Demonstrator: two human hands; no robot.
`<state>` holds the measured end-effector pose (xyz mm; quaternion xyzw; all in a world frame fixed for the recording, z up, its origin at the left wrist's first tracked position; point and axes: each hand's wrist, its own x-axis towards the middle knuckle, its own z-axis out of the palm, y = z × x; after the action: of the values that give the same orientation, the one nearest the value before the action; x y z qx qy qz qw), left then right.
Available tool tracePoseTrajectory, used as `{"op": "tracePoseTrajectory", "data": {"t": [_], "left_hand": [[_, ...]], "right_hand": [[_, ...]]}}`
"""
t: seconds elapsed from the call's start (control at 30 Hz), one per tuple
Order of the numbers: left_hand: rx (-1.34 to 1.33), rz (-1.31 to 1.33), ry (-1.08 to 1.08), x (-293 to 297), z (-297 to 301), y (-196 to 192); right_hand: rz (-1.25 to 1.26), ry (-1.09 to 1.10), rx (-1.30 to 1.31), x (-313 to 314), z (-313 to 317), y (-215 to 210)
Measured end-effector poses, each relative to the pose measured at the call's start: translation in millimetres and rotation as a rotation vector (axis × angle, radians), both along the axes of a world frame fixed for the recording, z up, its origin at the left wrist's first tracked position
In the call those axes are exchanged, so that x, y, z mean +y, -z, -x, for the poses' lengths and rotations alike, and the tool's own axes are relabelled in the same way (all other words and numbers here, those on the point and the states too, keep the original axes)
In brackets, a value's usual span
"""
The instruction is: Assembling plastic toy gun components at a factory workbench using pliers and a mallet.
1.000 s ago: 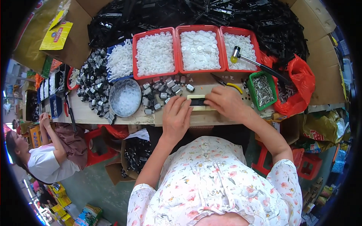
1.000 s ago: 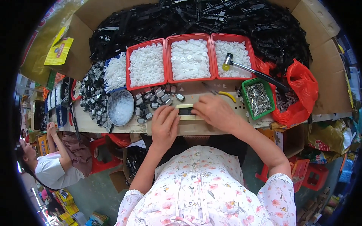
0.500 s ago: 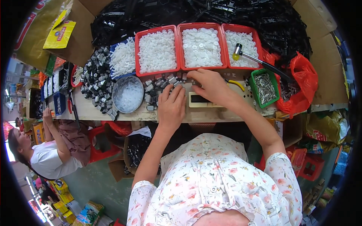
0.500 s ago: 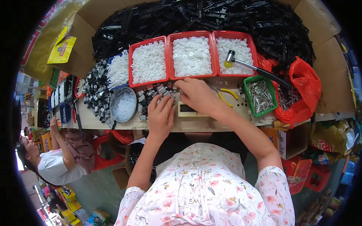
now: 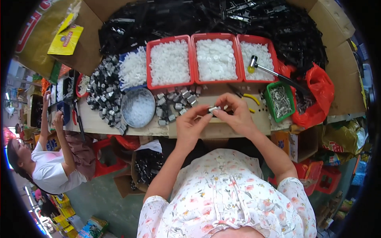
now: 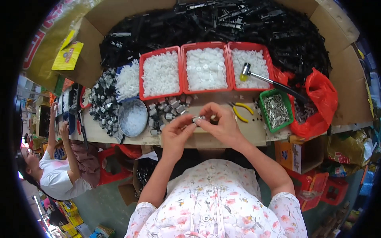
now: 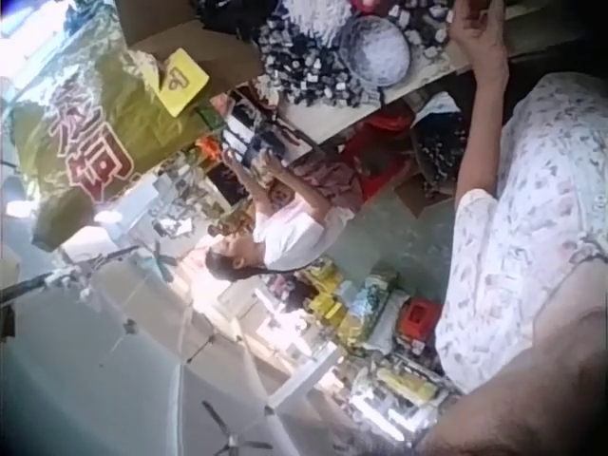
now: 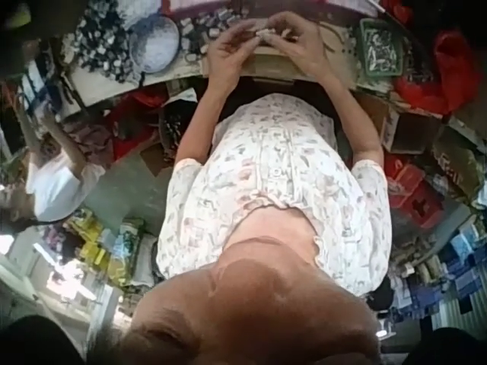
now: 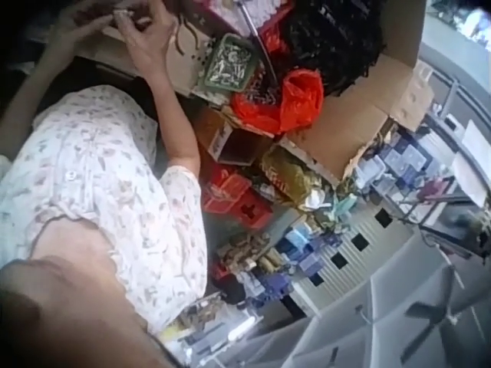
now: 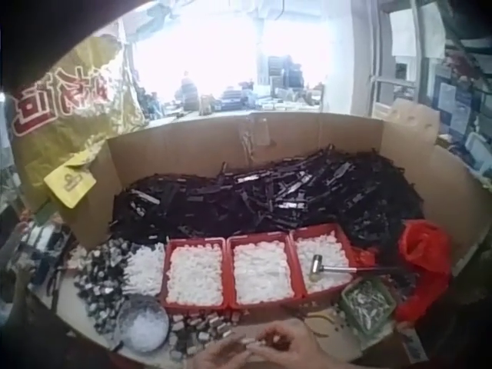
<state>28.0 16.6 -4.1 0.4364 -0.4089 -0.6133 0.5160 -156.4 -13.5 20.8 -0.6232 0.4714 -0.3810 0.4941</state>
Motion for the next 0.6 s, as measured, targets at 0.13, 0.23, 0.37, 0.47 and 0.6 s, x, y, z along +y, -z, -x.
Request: {"op": "tracePoseTrajectory", "data": {"t": [0.13,0.23,0.37,0.47,0.6], "left_hand": [[-0.058,-0.079,0.011,-1.1,0.3,-3.5],[-0.021,-0.178,0.024,-6.1,-5.5,-3.7],[-0.152,-0.176,0.080,-7.9,-6.5,-2.5],[-0.476,0.037,-0.007,-9.1,-5.6,-10.9],[-0.765,0.406,-0.093,-6.5,-8.4,-5.5]], "right_hand": [[-0.225,-0.013,-0.090,6.2,1.3,3.0],[0.352,0.014,0.172,10.9,0.7,-6.0],[0.601,-0.074,0.420,8.1,6.0,4.8],[0.576,-0.057,0.443,1.6,4.9,14.8],[0.494,-0.096,0.471,1.4,2.0,23.4]]}}
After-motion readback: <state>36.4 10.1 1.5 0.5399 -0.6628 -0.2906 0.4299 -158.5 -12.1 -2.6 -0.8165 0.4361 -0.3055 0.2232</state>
